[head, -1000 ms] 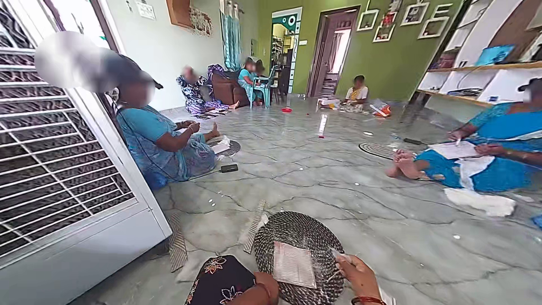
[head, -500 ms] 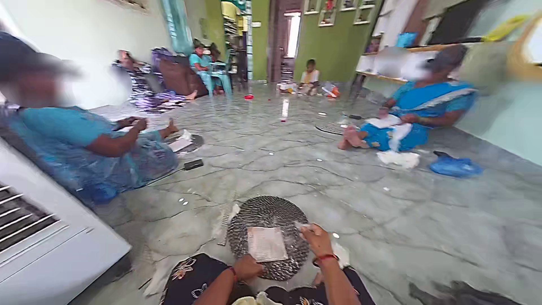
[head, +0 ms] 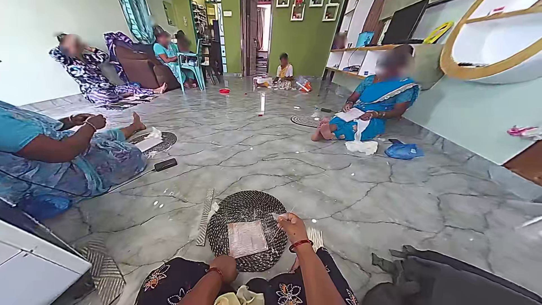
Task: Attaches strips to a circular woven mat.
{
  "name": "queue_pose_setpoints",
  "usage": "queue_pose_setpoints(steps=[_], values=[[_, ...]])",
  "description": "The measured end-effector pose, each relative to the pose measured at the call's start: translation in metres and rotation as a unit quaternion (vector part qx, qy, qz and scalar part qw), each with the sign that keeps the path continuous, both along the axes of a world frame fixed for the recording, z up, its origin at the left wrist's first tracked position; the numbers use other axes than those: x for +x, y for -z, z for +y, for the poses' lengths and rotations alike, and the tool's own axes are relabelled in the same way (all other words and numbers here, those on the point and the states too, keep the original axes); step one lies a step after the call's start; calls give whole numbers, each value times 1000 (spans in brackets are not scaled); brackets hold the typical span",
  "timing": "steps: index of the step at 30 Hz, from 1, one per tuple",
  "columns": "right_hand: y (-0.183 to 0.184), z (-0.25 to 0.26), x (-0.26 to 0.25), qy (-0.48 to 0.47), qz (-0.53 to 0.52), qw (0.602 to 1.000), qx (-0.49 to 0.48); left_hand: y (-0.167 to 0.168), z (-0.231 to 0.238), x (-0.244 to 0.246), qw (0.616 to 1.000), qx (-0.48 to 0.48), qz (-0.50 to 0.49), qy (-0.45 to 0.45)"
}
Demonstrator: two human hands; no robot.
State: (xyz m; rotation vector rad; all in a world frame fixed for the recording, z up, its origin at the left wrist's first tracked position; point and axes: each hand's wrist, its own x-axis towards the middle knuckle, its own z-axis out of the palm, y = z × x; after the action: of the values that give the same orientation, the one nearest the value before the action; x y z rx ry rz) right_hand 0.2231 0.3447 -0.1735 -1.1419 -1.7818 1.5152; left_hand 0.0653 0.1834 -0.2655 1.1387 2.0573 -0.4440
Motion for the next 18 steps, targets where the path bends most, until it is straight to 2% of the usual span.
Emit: queue_pose_setpoints(steps=[3,8,13,18], values=[[-1,1,0,-3,-6,1000,-2,-3,0,0,1000,10,-7,-24],[-1,-1,1,-2,-2,1000,-6,-2,-3,9,995,1,38,-87],[-2,-2,1,-3,-7,1000,-12,4,-2,4,999,-18,20,-42],[-5,-3,1,-10,-14,1000,-10,-4,0,1,1000,-1,-6,23]])
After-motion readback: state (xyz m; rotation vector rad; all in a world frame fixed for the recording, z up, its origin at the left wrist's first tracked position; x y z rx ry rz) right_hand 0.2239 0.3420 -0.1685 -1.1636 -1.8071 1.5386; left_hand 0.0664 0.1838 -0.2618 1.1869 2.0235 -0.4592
